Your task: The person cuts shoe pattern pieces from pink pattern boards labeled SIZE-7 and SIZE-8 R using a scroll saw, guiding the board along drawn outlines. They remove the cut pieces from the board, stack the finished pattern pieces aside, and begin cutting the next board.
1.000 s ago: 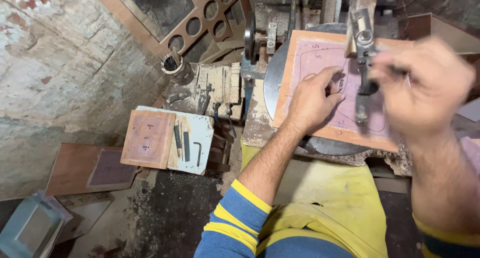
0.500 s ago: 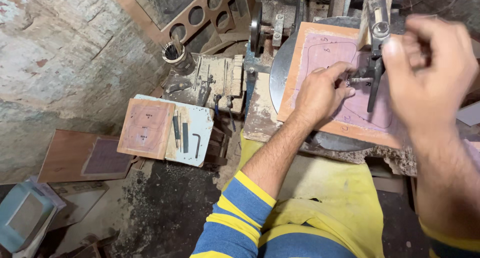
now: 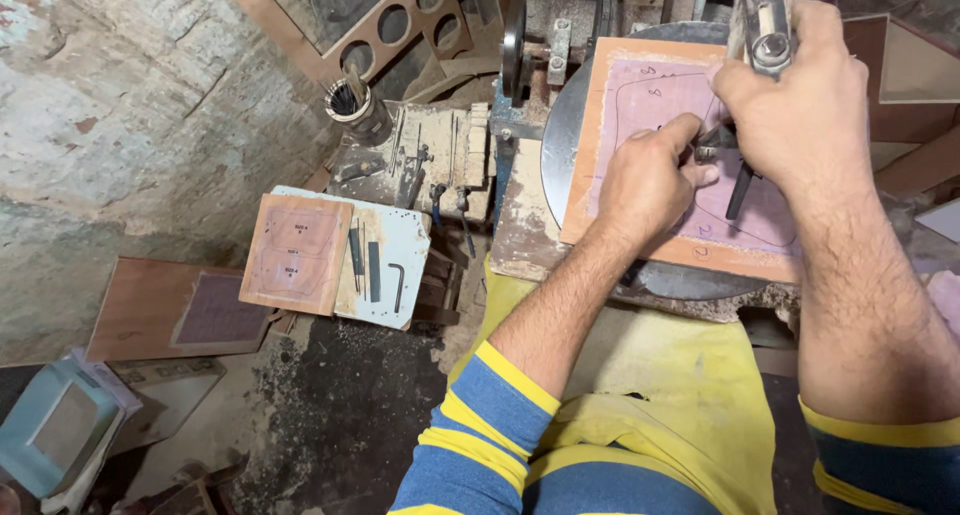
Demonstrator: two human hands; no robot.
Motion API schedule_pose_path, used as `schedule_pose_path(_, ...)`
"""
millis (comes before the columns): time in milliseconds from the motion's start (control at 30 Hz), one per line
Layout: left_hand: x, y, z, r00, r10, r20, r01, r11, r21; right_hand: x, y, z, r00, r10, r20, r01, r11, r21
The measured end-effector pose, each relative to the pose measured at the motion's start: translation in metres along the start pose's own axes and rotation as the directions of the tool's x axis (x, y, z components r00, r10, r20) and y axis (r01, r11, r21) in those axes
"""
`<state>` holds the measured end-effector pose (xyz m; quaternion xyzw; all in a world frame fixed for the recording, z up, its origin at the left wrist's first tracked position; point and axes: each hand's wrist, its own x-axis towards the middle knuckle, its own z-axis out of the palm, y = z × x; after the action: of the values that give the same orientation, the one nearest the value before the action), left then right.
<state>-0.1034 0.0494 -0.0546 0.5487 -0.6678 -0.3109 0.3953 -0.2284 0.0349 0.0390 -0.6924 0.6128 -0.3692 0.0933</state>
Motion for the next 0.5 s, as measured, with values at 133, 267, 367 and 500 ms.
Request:
schedule_pose_path(133, 0.0, 0.001, 0.0, 1.0, 0.009, -0.007, -0.009, 1.0, 0.021, -0.002, -0.005, 0.001, 0.999, 0.034, -0.002, -0.034, 0.999, 0.013)
schedule_pose_path(267, 0.001, -0.001, 0.006, 0.999, -0.038, 0.014, 0.038, 0.999, 0.008, -0.013, -0.017, -0.005, 0.999, 0.003, -0.039, -0.003, 1.0, 0.002)
schedule_pose_path(367, 0.003, -0.007, 0.013, 1.0, -0.031, 0.0, 0.031, 0.999, 0.045, -0.05, -0.032, -0.01, 0.99, 0.116, -0.077, -0.12, 0.991, -0.051)
schedule_pose_path(500, 0.006, -0.013, 0.015, 1.0, -0.009, 0.013, 0.01, 0.995, -0.098, -0.104, -0.045, -0.007, 0.991, -0.021, -0.133, 0.073, 0.913, 0.402)
